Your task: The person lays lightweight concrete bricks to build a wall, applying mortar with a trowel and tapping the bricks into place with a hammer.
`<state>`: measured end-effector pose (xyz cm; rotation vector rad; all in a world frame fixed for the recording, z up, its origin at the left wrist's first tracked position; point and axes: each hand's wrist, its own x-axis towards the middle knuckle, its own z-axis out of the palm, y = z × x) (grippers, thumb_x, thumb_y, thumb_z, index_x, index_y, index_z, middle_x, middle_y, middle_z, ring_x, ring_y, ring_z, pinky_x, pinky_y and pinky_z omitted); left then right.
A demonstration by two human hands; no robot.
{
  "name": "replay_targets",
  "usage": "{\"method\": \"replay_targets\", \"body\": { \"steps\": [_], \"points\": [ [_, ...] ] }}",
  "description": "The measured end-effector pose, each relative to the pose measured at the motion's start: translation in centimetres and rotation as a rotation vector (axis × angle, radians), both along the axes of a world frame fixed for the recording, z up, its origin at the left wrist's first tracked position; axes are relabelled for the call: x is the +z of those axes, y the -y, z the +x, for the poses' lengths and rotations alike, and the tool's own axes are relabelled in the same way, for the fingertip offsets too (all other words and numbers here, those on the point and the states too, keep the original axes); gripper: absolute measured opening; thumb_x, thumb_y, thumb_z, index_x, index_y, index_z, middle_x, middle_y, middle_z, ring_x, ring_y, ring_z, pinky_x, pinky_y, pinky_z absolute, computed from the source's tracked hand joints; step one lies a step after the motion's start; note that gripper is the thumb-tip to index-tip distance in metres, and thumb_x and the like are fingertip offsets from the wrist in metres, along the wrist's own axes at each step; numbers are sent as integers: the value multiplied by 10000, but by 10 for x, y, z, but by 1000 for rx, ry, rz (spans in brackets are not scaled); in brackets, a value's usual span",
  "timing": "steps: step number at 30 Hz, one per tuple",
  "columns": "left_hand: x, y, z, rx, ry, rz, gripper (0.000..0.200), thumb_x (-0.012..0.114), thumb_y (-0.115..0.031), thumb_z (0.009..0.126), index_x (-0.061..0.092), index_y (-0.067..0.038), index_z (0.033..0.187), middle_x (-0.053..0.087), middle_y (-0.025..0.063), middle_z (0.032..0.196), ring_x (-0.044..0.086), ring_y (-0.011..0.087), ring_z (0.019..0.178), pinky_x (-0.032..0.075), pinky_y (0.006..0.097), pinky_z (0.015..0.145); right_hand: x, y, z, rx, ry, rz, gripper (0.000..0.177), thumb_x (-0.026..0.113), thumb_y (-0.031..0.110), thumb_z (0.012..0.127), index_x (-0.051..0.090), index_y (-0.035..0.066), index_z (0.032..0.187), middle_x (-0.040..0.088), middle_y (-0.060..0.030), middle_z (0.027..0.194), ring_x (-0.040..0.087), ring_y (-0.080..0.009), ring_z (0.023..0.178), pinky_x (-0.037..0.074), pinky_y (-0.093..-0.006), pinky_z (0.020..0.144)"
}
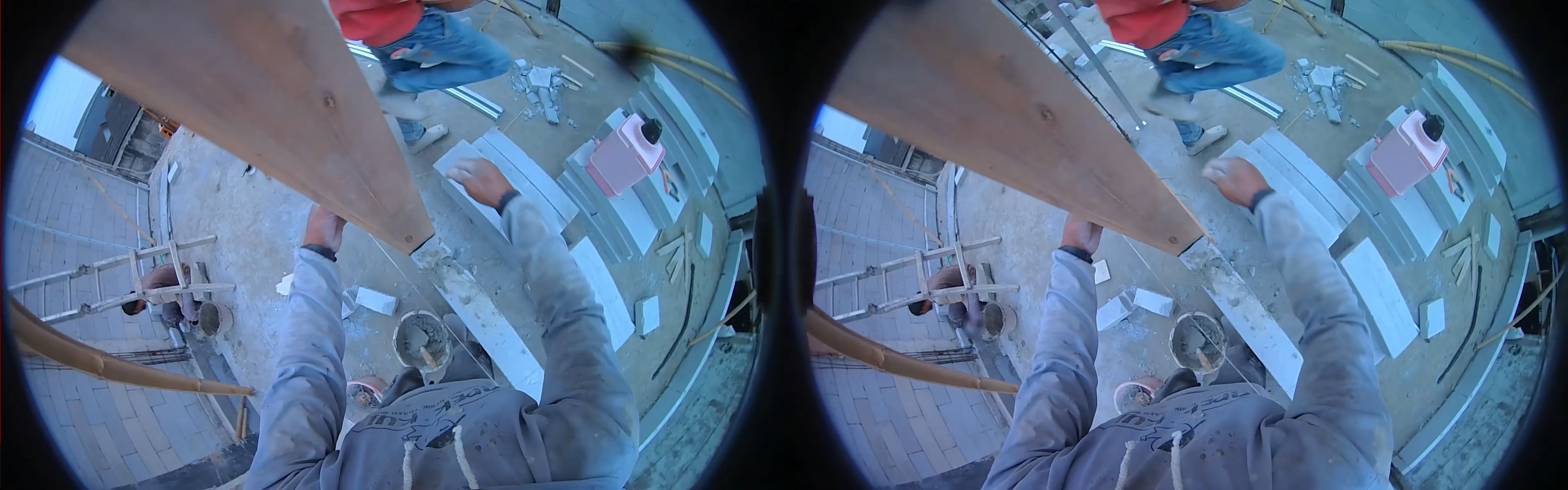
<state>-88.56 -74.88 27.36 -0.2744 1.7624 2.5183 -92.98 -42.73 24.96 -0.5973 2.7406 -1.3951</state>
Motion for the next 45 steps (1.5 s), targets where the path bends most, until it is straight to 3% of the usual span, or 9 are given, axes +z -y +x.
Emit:
{"method": "replay_targets", "body": {
  "steps": [8, 14, 18, 23, 26, 38, 40, 43, 45],
  "points": [
    [-5, -14, 0, -123, 67, -4, 359, 534, -239, 888, 491, -71, 1202, 547, 79, 1204, 529, 243, 1085, 437, 386, 904, 38, 4, 114, -76, 448, -175, 263, 510, 225, 894, 634, 24, 1008, 655, -97, 878, 581, -191, 807, 435, -308, 785],
    [-7, -4, 47, -115, 152, -203, 419, 510, -327, 885, 505, -65, 1212, 561, 77, 1193, 502, 209, 1129, 333, 383, 961, 91, 41, 174, -115, 715, -359, 283, 441, 204, 930, 584, -3, 1059, 578, -42, 689, 491, -87, 552, 412, -275, 537],
    [-14, -3, 98, -5, 114, -236, 441, 505, -362, 892, 528, -25, 1176, 582, 84, 1139, 520, 193, 1087, 344, 373, 950, 106, 66, 207, -95, 710, -355, 319, 454, 214, 923, 538, 10, 1153, 506, 5, 565, 432, -92, 476, 389, -268, 485],
    [-15, -16, 149, -225, 11, -191, 390, 551, -307, 898, 593, 60, 1021, 629, 116, 964, 599, 174, 894, 465, 287, 821, 84, 111, 248, -77, -111, 295, 235, 449, 164, 868, 529, -24, 986, 584, -190, 629, 601, -317, 597, 465, -433, 566],
    [29, -25, 170, -416, 29, -101, 372, 574, -294, 886, 600, 55, 1013, 635, 97, 935, 603, 158, 856, 464, 269, 805, 109, 145, 254, -107, 138, 524, 260, 498, 110, 750, 527, -61, 944, 622, -233, 798, 625, -357, 794, 492, -441, 703],
    [13, 18, 148, -355, 5, -61, 270, 567, -233, 875, 624, 30, 900, 544, 12, 678, 530, 94, 646, 454, 244, 623, 87, 188, 273, 115, 109, 332, 292, 474, 161, 833, 499, -33, 1051, 609, -224, 878, 604, -379, 802, 477, -445, 719],
    [16, 40, 136, -197, 27, -142, 267, 560, -247, 876, 633, 9, 875, 473, -18, 592, 504, 88, 600, 440, 232, 586, 83, 169, 274, 154, 16, 230, 321, 504, 205, 829, 507, 29, 1098, 612, -192, 876, 594, -345, 859, 462, -413, 780],
    [-13, 82, 91, -193, -51, -325, 267, 563, -274, 849, 677, -41, 912, 669, 45, 863, 607, 154, 724, 479, 294, 628, 100, 132, 257, 28, 150, 181, 310, 517, 239, 845, 570, 7, 1044, 617, -190, 916, 588, -322, 892, 449, -379, 804],
    [-6, 91, 70, -126, -211, -815, 313, 555, -348, 846, 690, -70, 896, 671, 88, 880, 621, 204, 762, 467, 353, 692, 97, 100, 231, -155, 187, 126, 287, 520, 237, 849, 605, -5, 978, 630, -176, 888, 611, -285, 831, 470, -365, 753]
  ]
}}
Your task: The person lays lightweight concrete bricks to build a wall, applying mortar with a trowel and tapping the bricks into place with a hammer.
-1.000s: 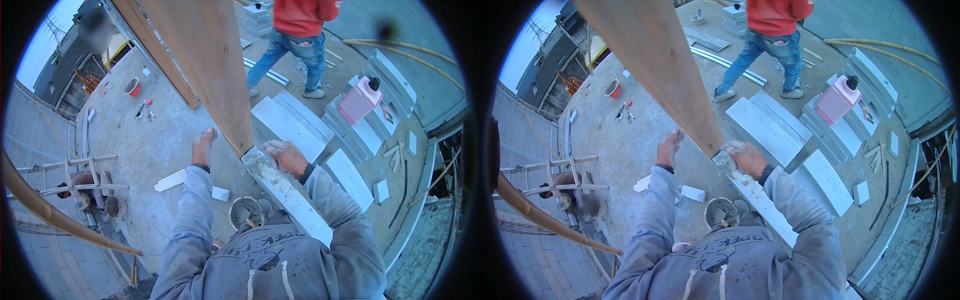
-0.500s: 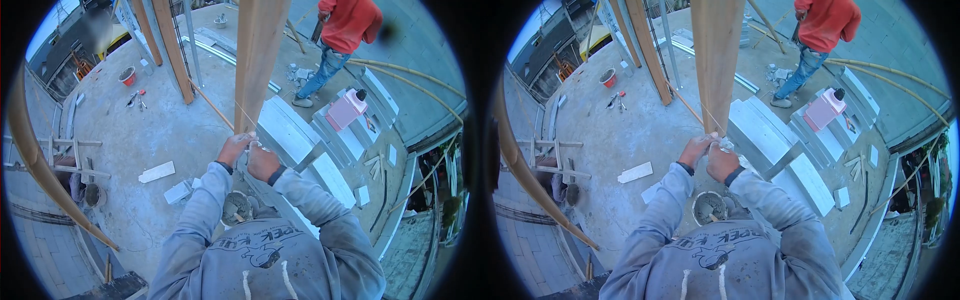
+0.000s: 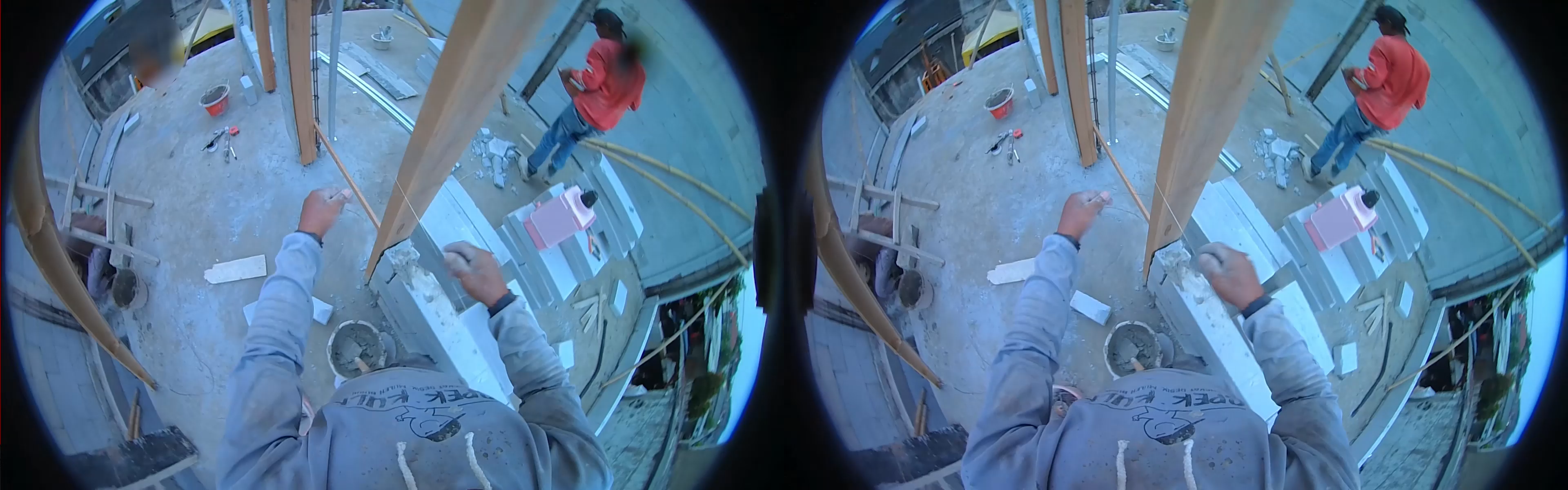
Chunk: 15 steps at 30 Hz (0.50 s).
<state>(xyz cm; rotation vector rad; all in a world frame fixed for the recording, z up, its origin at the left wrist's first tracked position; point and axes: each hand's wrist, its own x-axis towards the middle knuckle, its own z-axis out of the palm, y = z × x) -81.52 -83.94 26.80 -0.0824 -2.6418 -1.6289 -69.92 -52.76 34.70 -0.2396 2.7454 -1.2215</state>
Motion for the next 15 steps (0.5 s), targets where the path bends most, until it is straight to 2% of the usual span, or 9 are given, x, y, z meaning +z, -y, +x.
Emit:
{"method": "replay_targets", "body": {
  "steps": [1, 3, 6, 8, 10, 11, 12, 14, 15],
  "points": [
    [2, -3, -10, 20, 3, 15, 313, 555, -348, 846, 690, -70, 896, 671, 88, 880, 621, 204, 762, 467, 353, 692, -5, -15, -15, -80, 7, -3, 277, 520, 231, 853, 617, -7, 954, 638, -162, 867, 624, -257, 789, 484, -354, 715],
    [5, -19, -30, 176, -77, -133, 361, 566, -396, 830, 692, -59, 865, 659, 140, 856, 619, 255, 796, 442, 365, 747, 2, -36, -46, -114, 66, -28, 269, 511, 217, 858, 616, -7, 963, 641, -143, 843, 625, -227, 751, 493, -338, 677],
    [-5, -39, -65, 209, -122, -96, 390, 599, -426, 793, 695, -55, 865, 661, 136, 828, 615, 270, 807, 433, 347, 759, -3, -49, -99, -156, 79, -36, 263, 498, 199, 866, 616, -8, 977, 642, -112, 813, 623, -183, 694, 506, -308, 625],
    [-2, -48, -86, 157, -204, -59, 383, 613, -421, 778, 696, -55, 852, 659, 132, 823, 612, 268, 809, 435, 354, 751, 1, -53, -131, -104, -37, -1, 280, 481, 199, 871, 615, -13, 995, 638, -104, 794, 619, -174, 665, 515, -301, 620],
    [18, -61, -102, 72, -292, -41, 345, 663, -382, 734, 698, -49, 814, 655, 127, 844, 607, 263, 818, 442, 369, 728, -11, -56, -174, 47, -70, -121, 287, 471, 209, 873, 617, -3, 1001, 635, -105, 799, 616, -175, 669, 513, -297, 616],
    [18, -67, -112, 15, -353, -81, 315, 660, -338, 740, 689, -42, 845, 651, 135, 860, 603, 276, 814, 447, 371, 729, -16, -56, -196, 86, -4, -172, 309, 464, 236, 869, 618, 3, 1002, 634, -106, 820, 615, -172, 700, 513, -298, 622],
    [12, -70, -124, -40, -410, -122, 290, 657, -294, 747, 679, -36, 876, 647, 143, 876, 599, 289, 811, 452, 373, 730, -10, -46, -209, 13, 120, -267, 324, 485, 261, 848, 623, 7, 994, 635, -94, 826, 614, -171, 713, 513, -315, 632],
    [-37, -70, -161, -106, -484, -60, 299, 638, -203, 749, 637, -7, 975, 646, 150, 946, 605, 283, 847, 461, 354, 761, -24, -34, -244, 49, 172, -282, 334, 498, 288, 831, 632, 25, 988, 637, -74, 827, 614, -192, 722, 513, -342, 658],
    [-29, -78, -159, -139, -492, -80, 299, 638, -203, 749, 637, -7, 975, 646, 150, 946, 605, 283, 847, 461, 354, 761, -44, -28, -260, 115, 217, -366, 334, 506, 303, 820, 644, 35, 965, 644, -77, 834, 619, -204, 735, 509, -345, 674]
  ]
}}
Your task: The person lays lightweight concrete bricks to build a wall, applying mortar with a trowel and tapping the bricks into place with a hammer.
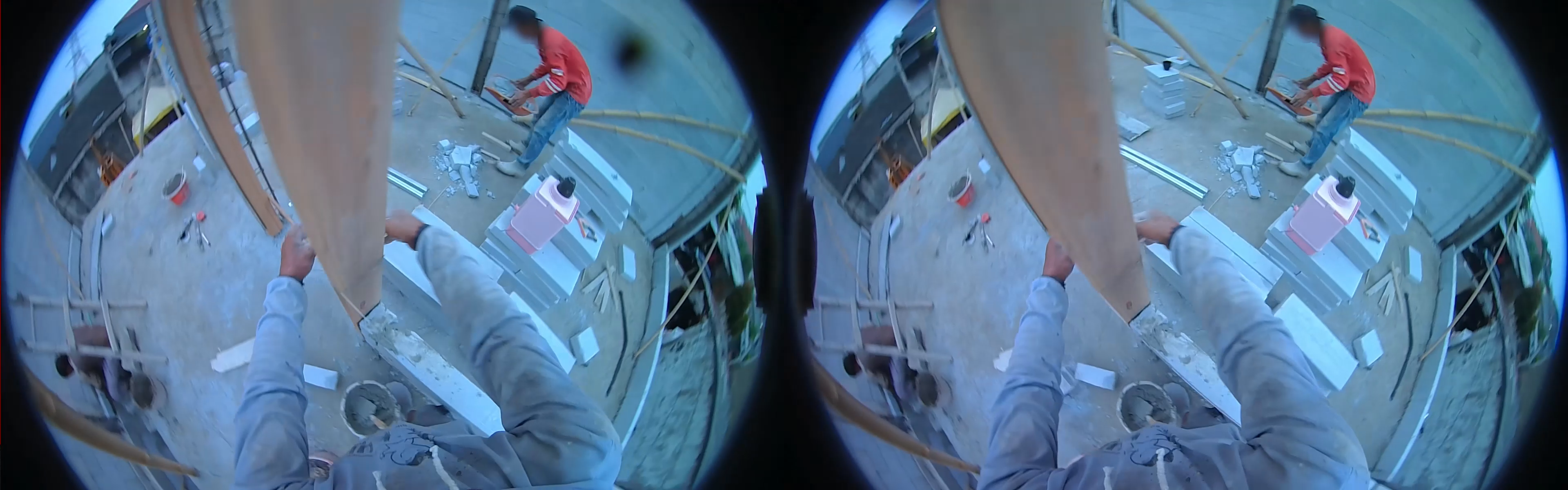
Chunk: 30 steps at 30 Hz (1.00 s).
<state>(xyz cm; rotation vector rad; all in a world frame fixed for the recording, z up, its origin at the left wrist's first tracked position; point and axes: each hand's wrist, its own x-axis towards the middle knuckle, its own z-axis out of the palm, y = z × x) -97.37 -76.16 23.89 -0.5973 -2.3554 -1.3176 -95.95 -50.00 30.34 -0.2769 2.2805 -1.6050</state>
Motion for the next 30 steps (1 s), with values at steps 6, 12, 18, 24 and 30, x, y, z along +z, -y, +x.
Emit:
{"method": "replay_targets", "body": {
  "steps": [6, 12, 18, 24, 30],
  "points": [
    [-19, -10, 11, -67, 376, 613, 322, 607, -191, 799, 599, 44, 1020, 632, 129, 1054, 583, 187, 946, 451, 313, 808, -39, 24, -36, 52, -185, -34, 344, 517, 334, 804, 661, 49, 932, 655, -87, 846, 629, -213, 770, 504, -348, 695],
    [-32, -18, 11, -144, 376, 609, 329, 604, -204, 809, 599, 44, 1025, 630, 127, 1057, 580, 181, 947, 452, 310, 814, -58, 33, -44, 122, -493, 183, 358, 520, 358, 797, 669, 55, 916, 662, -100, 852, 635, -210, 800, 502, -346, 702],
    [-37, -27, 22, -69, 448, 646, 336, 602, -218, 819, 599, 43, 1030, 629, 125, 1060, 578, 174, 947, 452, 307, 820, -28, -7, 8, 17, -91, 83, 391, 520, 413, 841, 649, 44, 854, 652, -101, 755, 631, -208, 645, 493, -333, 622],
    [-6, -14, 86, 257, 489, 406, 401, 618, -314, 827, 613, 37, 1020, 644, 108, 1000, 574, 143, 902, 448, 289, 785, -15, -29, 80, -16, -245, 442, 191, 490, 209, 816, 588, 45, 809, 605, -180, 824, 556, -372, 829, 427, -458, 732],
    [-130, 97, 248, 587, 789, 611, 448, 620, -358, 839, 626, 55, 1013, 619, 54, 862, 542, 127, 774, 448, 291, 713, 5, 24, 123, -87, -666, 940, 213, 452, 191, 808, 600, 39, 822, 604, -133, 636, 623, -233, 564, 479, -365, 613]
  ]
}}
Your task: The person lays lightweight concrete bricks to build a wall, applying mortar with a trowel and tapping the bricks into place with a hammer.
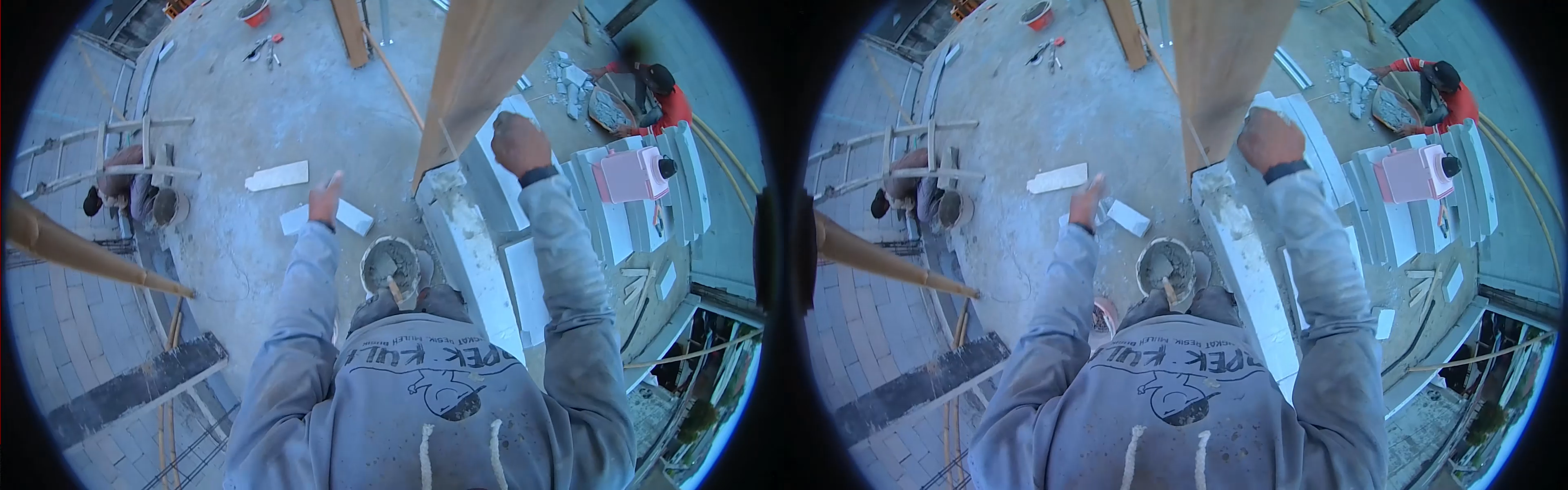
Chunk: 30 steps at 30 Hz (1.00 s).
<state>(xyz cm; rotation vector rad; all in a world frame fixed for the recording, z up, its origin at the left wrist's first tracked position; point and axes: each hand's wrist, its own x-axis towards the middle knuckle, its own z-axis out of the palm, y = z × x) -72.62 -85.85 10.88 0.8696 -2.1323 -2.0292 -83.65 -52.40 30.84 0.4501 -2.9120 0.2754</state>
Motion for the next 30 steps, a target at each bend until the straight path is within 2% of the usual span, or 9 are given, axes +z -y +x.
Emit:
{"method": "replay_targets", "body": {
  "steps": [2, 4, 9, 13, 17, 20, 22, 26, 30],
  "points": [
    [-18, 35, 75, -44, 132, 64, 481, 561, -381, 870, 558, -17, 1183, 603, 84, 1129, 568, 183, 1022, 412, 340, 843, 13, 19, -3, -20, -31, 42, 223, 456, 195, 792, 611, 36, 810, 615, -133, 656, 630, -229, 591, 484, -362, 612],
    [-27, 59, 138, 93, 397, 32, 460, 589, -408, 839, 587, -66, 1147, 616, 61, 1102, 577, 160, 1005, 400, 381, 756, 25, 42, -3, -127, 429, 30, 267, 498, 221, 743, 654, 39, 861, 644, -176, 925, 611, -334, 894, 475, -428, 779],
    [-52, 100, 252, 243, 424, 102, 396, 603, -405, 822, 617, -87, 1058, 637, 44, 1009, 611, 166, 892, 382, 381, 709, 15, 61, 5, -53, 418, 195, 331, 472, 281, 792, 666, 56, 938, 633, -185, 964, 604, -351, 901, 465, -428, 812],
    [-83, 122, 320, 318, 350, 138, 310, 610, -242, 852, 614, 52, 952, 638, 129, 883, 622, 202, 782, 495, 288, 703, 30, 90, 53, -139, 310, 28, 360, 459, 356, 830, 646, 76, 955, 628, -182, 959, 596, -356, 897, 454, -443, 809],
    [-95, 132, 359, 235, 538, 88, 349, 578, -285, 860, 605, 20, 1029, 642, 104, 947, 618, 189, 819, 473, 328, 709, 11, 117, 110, -202, 149, -242, 338, 462, 393, 845, 622, 108, 930, 634, -163, 947, 592, -353, 903, 457, -458, 786],
    [-111, 135, 371, 78, 562, -165, 359, 571, -282, 866, 611, 36, 1028, 646, 108, 944, 613, 184, 814, 477, 330, 730, -50, 134, 170, -55, 343, -291, 295, 493, 354, 848, 601, 114, 979, 636, -170, 926, 599, -355, 886, 467, -451, 759],
    [-113, 120, 373, 56, 438, -282, 377, 576, -341, 855, 645, 15, 955, 670, 111, 857, 624, 200, 779, 469, 325, 730, -141, 125, 211, 58, 597, -224, 329, 481, 383, 849, 579, 104, 993, 602, -188, 1032, 572, -362, 965, 451, -471, 799],
    [-138, 90, 388, -58, 467, -178, 368, 578, -331, 853, 641, 11, 972, 662, 137, 865, 621, 219, 811, 466, 334, 748, -281, 101, 300, -32, 1160, -74, 384, 527, 360, 790, 588, 49, 1007, 594, -220, 1043, 548, -376, 1021, 421, -452, 867],
    [-190, 42, 420, -245, 585, -223, 402, 549, -385, 858, 636, -12, 979, 643, 200, 868, 625, 313, 816, 467, 380, 759, -364, 90, 343, -133, 1396, 40, 417, 543, 318, 773, 561, 26, 1069, 582, -232, 1074, 537, -371, 1057, 414, -441, 900]
  ]
}}
